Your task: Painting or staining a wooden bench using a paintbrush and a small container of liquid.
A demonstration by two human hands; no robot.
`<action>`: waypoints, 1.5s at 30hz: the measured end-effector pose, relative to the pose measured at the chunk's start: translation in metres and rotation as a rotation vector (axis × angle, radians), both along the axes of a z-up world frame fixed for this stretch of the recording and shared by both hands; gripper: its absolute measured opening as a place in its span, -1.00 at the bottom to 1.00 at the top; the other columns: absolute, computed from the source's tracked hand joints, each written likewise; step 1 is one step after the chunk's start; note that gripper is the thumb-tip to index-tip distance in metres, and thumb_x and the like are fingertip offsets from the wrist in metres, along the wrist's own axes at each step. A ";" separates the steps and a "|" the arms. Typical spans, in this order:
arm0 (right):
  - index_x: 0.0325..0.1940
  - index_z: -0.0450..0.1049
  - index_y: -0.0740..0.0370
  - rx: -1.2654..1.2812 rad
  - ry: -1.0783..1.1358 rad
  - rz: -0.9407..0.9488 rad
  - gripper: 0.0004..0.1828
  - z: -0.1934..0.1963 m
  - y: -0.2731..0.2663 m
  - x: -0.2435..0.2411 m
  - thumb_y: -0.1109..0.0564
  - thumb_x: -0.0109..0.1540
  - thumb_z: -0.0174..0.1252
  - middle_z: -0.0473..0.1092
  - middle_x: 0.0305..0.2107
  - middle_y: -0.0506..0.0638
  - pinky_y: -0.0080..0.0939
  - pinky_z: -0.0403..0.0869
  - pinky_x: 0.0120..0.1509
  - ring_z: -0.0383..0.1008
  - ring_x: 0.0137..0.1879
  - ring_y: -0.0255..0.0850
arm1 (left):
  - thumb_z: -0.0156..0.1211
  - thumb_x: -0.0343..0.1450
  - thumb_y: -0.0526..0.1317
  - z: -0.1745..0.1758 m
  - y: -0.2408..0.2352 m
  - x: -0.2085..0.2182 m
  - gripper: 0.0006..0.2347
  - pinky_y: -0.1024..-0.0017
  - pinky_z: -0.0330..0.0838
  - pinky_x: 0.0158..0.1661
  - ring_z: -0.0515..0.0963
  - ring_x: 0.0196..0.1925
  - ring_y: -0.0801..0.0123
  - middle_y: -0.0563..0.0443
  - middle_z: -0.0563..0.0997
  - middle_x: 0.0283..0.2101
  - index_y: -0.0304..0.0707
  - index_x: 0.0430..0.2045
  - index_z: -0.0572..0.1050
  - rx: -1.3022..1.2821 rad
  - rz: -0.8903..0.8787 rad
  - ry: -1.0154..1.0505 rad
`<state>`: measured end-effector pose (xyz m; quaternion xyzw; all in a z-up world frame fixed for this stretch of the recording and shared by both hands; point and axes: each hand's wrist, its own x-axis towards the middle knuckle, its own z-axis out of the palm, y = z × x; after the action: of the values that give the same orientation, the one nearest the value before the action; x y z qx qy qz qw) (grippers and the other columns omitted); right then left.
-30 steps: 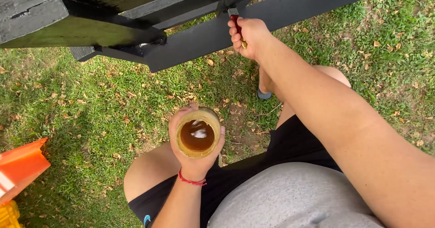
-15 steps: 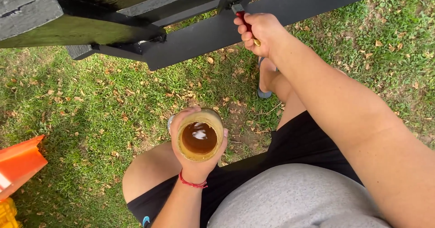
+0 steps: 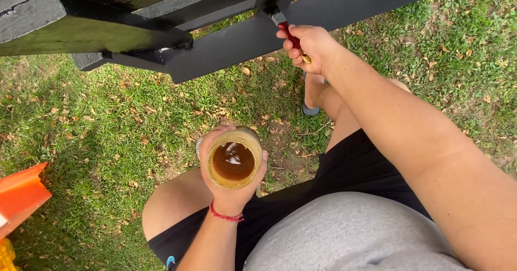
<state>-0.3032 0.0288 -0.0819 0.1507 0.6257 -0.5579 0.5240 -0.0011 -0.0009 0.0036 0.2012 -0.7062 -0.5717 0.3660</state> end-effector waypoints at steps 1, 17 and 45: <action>-0.14 0.49 0.12 0.022 0.019 0.021 -0.64 0.002 0.001 0.000 -0.04 0.44 -0.21 0.28 -0.61 -0.17 -0.48 0.07 -0.62 0.12 -0.64 -0.44 | 0.43 0.26 -0.24 0.000 0.000 0.000 -0.44 0.30 0.36 0.29 0.44 0.18 0.23 -0.06 0.39 0.07 -0.18 0.11 0.25 -0.007 0.004 -0.003; -0.05 0.57 -0.18 0.721 1.212 1.142 -0.85 -0.015 0.013 -0.063 -0.09 0.32 0.19 0.49 -0.39 0.01 0.10 0.45 -0.31 0.46 -0.30 0.06 | 0.43 0.27 -0.24 -0.001 0.000 -0.001 -0.45 0.31 0.38 0.30 0.44 0.19 0.20 -0.08 0.37 0.08 -0.23 0.10 0.25 -0.012 -0.002 -0.027; 0.01 0.62 -0.07 0.557 1.578 0.880 -0.80 -0.076 0.048 -0.134 -0.09 0.36 0.24 0.50 -0.45 -0.09 -0.05 0.37 -0.45 0.46 -0.39 -0.06 | 0.43 0.24 -0.26 -0.003 0.000 -0.002 -0.44 0.29 0.35 0.33 0.45 0.18 0.23 -0.07 0.41 0.07 -0.21 0.10 0.25 0.018 -0.022 -0.046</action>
<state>-0.4376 0.0766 -0.1575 -0.4000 0.9110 -0.0816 0.0581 -0.0029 -0.0012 0.0008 0.2098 -0.7113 -0.5774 0.3414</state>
